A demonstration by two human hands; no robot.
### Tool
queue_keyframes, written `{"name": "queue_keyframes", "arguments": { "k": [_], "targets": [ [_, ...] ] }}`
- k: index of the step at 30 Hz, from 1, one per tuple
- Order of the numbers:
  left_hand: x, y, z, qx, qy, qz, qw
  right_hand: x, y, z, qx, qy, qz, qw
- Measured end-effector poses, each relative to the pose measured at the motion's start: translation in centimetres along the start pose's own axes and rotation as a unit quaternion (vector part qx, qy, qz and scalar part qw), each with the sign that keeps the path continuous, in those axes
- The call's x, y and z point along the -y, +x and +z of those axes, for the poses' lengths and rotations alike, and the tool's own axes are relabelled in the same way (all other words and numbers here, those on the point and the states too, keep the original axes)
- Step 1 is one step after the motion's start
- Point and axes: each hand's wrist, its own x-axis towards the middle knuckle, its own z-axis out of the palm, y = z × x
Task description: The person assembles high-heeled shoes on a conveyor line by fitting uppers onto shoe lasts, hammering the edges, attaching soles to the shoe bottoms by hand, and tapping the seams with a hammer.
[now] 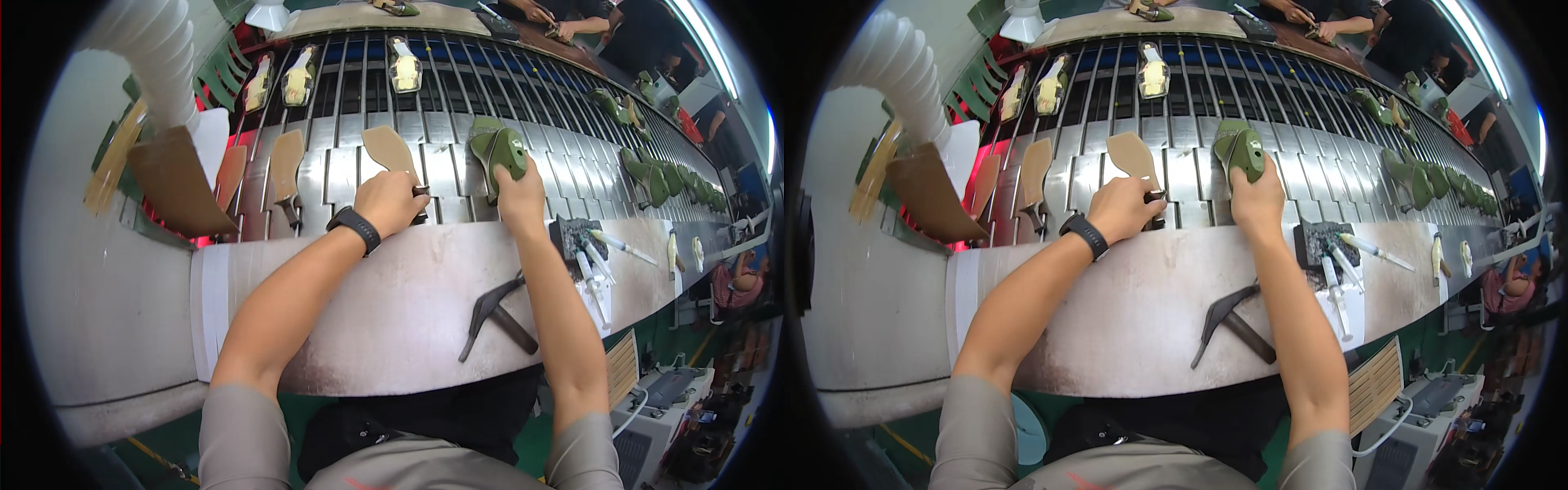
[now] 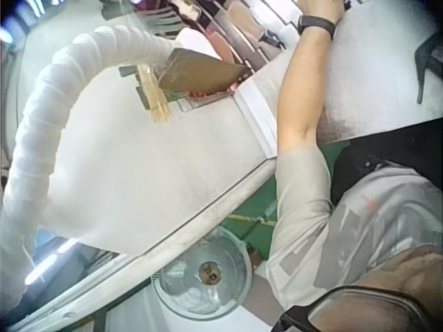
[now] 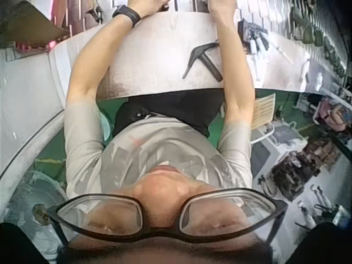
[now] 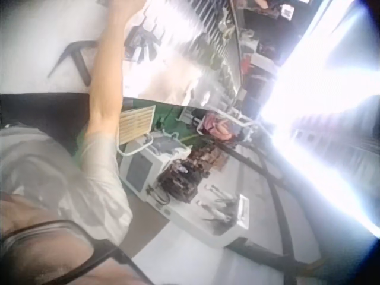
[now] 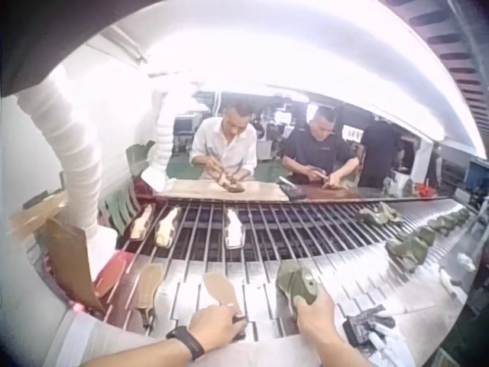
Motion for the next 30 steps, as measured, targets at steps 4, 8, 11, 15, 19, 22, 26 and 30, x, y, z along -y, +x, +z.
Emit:
{"name": "queue_keyframes", "arguments": {
  "k": [4,8,11,15,19,22,26,30],
  "targets": [
    [-1.1,-0.6,-2.1,-0.100,-0.133,0.063,0.984,5.0,-5.0,-2.0,-0.018,-0.014,-0.241,0.970],
    [-4.6,-1.3,-1.1,-0.004,-0.102,0.232,0.967,2.9,-6.1,-0.2,0.215,0.292,0.042,0.931],
    [-2.2,4.1,-1.5,0.056,-0.304,0.109,0.945,1.4,-5.1,-0.7,0.231,0.352,0.151,0.894],
    [4.8,21.0,0.9,-0.273,-0.074,0.044,0.958,2.5,-5.8,-0.1,0.225,0.321,0.096,0.915],
    [8.0,34.2,2.3,-0.238,-0.065,-0.209,0.946,2.0,-6.2,-0.3,0.215,0.295,0.059,0.929],
    [7.8,34.9,5.6,-0.280,0.022,-0.302,0.911,2.5,-5.9,-0.4,0.265,0.269,0.079,0.922],
    [9.0,33.5,3.2,-0.260,-0.017,-0.230,0.938,1.0,-6.8,0.6,0.233,0.279,-0.025,0.931],
    [10.5,24.0,-0.1,-0.224,-0.157,-0.114,0.955,0.3,-6.9,1.8,0.213,0.252,-0.070,0.941]
  ]
}}
